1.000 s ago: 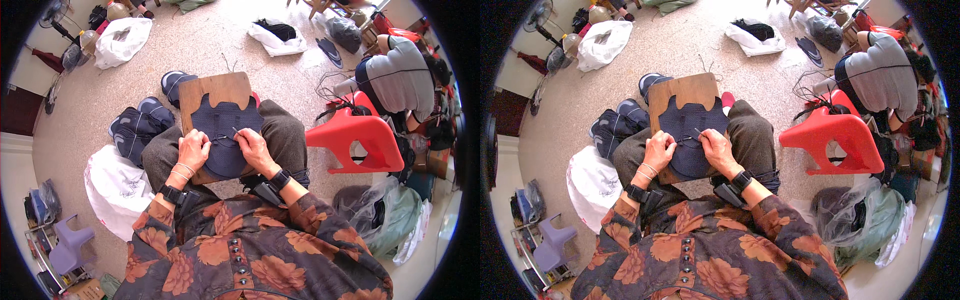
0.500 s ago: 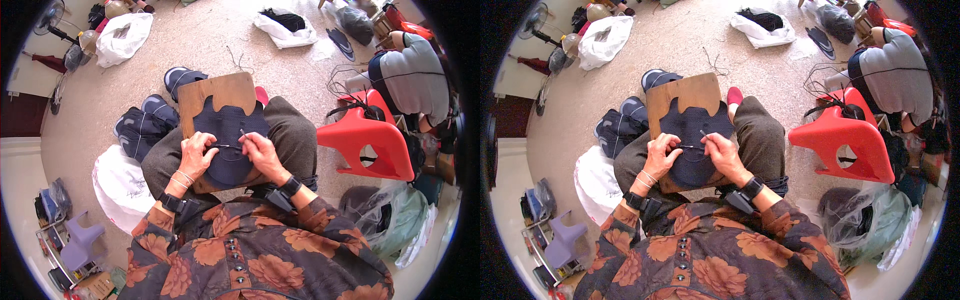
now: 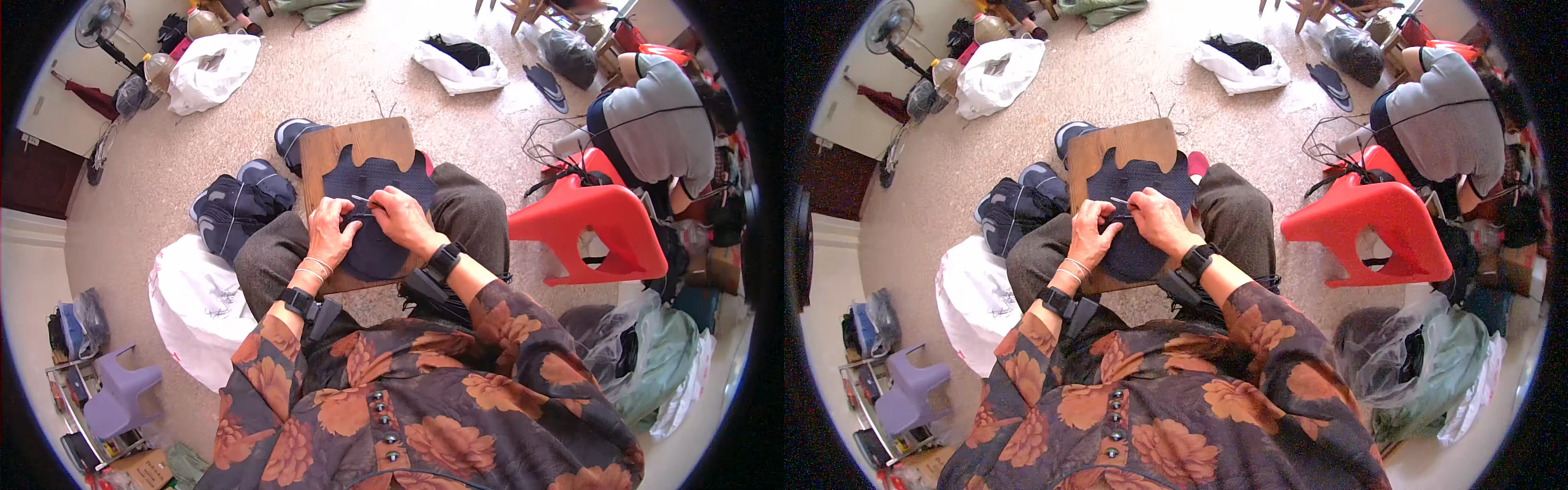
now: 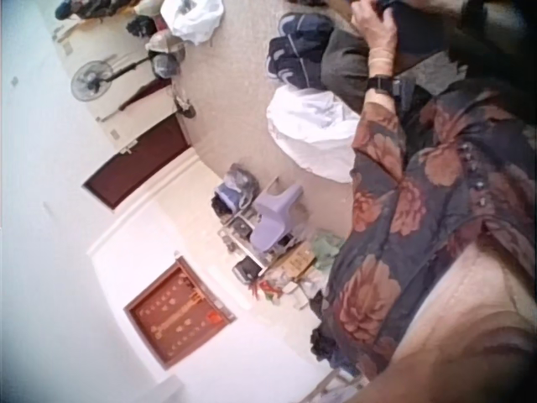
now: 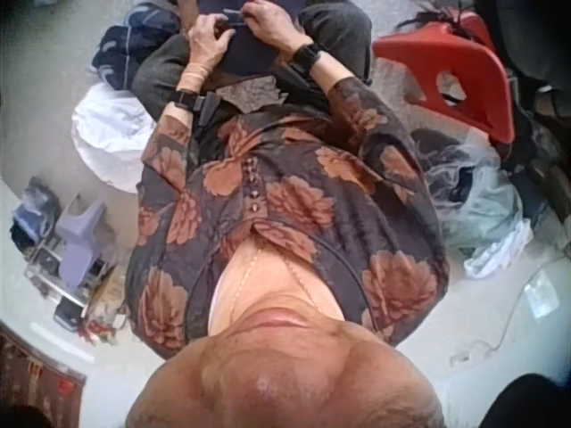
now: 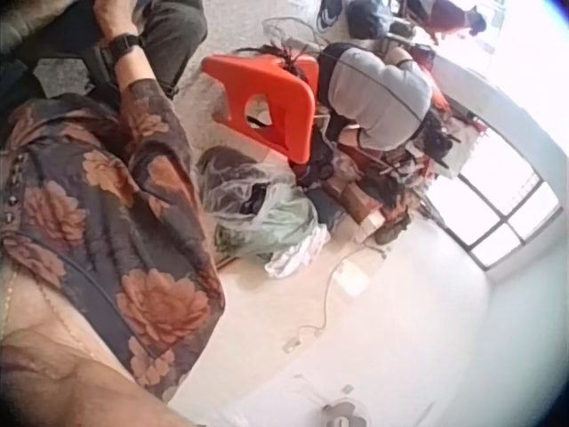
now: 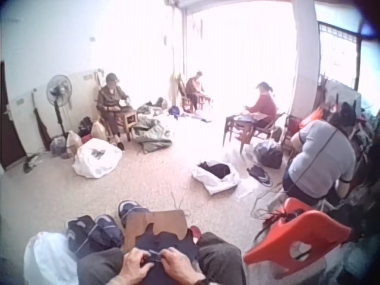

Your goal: Manually sewing or stitching components of a shoe upper using a needle and thread.

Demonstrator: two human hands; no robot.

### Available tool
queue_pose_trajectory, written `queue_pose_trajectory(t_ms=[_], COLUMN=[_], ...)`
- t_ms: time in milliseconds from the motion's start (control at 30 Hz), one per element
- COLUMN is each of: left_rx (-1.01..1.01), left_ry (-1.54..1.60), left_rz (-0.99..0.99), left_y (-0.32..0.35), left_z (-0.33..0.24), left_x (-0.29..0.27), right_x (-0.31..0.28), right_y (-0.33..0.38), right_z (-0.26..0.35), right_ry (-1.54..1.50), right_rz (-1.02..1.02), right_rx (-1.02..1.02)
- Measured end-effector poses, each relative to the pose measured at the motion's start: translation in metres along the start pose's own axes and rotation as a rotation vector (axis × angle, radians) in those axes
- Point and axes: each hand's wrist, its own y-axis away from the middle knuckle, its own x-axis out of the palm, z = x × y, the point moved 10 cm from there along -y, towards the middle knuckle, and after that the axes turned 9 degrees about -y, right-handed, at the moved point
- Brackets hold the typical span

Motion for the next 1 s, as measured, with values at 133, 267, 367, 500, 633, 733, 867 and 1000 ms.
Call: queue_pose_trajectory(t_ms=[133,267,367,500,633,733,867,1000], left_rx=[-0.037,-0.061,-0.056,0.007,-0.050,-0.063,-0.150,-0.114], left_ry=[0.025,0.106,0.198,0.036,-0.045,-0.075,0.151,0.117], left_rz=[0.002,0.005,-0.039,-0.081,-0.058,-0.054,0.025,0.004], left_y=[0.004,0.008,0.008,0.005,0.002,0.002,0.003,0.005], left_z=[0.006,0.014,0.022,0.018,0.023,0.023,0.030,0.028], left_x=[0.000,0.004,0.001,0.000,0.008,0.009,0.013,0.012], right_x=[0.013,0.023,0.027,0.032,0.034,0.032,0.024,0.023], right_y=[-0.002,-0.008,-0.008,-0.009,-0.013,-0.010,-0.006,-0.004], right_z=[0.006,0.003,0.011,0.016,0.012,0.010,0.002,0.005], right_ry=[0.127,0.255,0.225,0.227,0.197,0.199,0.136,0.112], right_rz=[0.084,0.153,0.166,0.198,0.304,0.326,0.318,0.306], right_rx=[0.010,0.035,-0.039,-0.110,-0.106,-0.124,-0.062,-0.074])
